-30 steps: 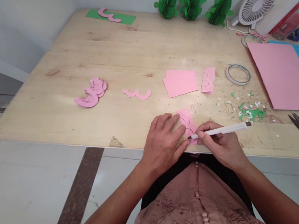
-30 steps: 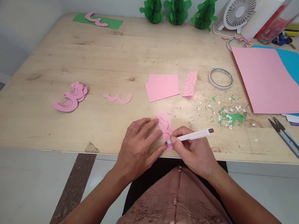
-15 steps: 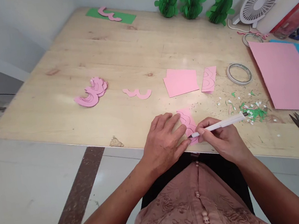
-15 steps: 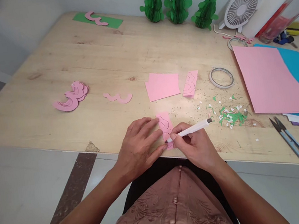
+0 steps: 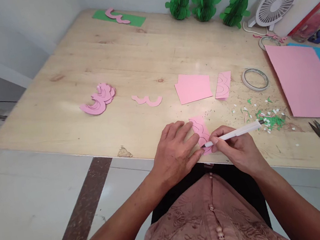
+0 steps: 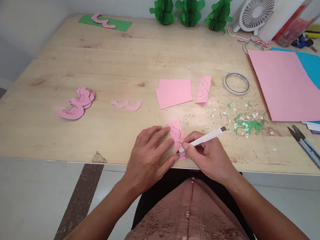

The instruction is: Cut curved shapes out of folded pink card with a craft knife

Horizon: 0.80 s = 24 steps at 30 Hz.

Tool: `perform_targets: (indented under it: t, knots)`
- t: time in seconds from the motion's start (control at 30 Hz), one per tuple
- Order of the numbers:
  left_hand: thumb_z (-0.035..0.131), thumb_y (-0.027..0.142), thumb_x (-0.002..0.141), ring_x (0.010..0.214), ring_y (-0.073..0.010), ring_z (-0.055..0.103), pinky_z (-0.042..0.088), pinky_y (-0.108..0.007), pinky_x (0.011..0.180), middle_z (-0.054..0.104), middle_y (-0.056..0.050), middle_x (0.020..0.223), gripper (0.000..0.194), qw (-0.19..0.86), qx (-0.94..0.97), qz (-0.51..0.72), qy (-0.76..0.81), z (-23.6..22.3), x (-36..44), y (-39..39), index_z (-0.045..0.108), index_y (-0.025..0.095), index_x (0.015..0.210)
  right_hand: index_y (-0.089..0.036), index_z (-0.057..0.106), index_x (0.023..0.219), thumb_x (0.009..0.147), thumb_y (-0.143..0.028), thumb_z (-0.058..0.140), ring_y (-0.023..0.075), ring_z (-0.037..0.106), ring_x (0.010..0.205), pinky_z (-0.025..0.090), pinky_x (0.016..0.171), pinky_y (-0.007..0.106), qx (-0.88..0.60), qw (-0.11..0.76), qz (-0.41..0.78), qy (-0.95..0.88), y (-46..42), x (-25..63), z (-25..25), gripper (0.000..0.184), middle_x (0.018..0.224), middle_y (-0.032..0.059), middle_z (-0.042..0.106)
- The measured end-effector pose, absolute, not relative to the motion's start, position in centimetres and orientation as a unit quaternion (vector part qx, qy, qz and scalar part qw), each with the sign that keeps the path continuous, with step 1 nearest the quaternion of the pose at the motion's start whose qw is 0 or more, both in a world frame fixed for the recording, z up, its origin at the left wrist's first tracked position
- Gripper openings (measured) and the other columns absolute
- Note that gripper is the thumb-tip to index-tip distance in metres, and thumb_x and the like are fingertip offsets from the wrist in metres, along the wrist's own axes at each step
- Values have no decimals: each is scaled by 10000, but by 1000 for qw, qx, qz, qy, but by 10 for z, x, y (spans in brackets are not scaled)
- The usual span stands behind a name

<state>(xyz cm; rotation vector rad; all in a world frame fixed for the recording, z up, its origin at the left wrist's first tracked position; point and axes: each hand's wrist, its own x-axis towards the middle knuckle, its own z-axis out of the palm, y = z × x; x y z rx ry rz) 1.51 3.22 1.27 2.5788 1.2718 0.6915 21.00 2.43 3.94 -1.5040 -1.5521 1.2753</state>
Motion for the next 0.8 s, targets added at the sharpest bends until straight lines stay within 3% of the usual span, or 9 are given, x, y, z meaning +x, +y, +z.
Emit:
perform_targets:
  t: [0.8]
  knots:
    - [541,330,912,1225,-305,471,398,-485,1031,575,-100,1309,186,97,868,231,429,13,15,32,626,195,1009,-197,633,782,877,-297,563,137,564,651,433,565,234,-583,276,458,-612,25,209,45,155,682,1,614]
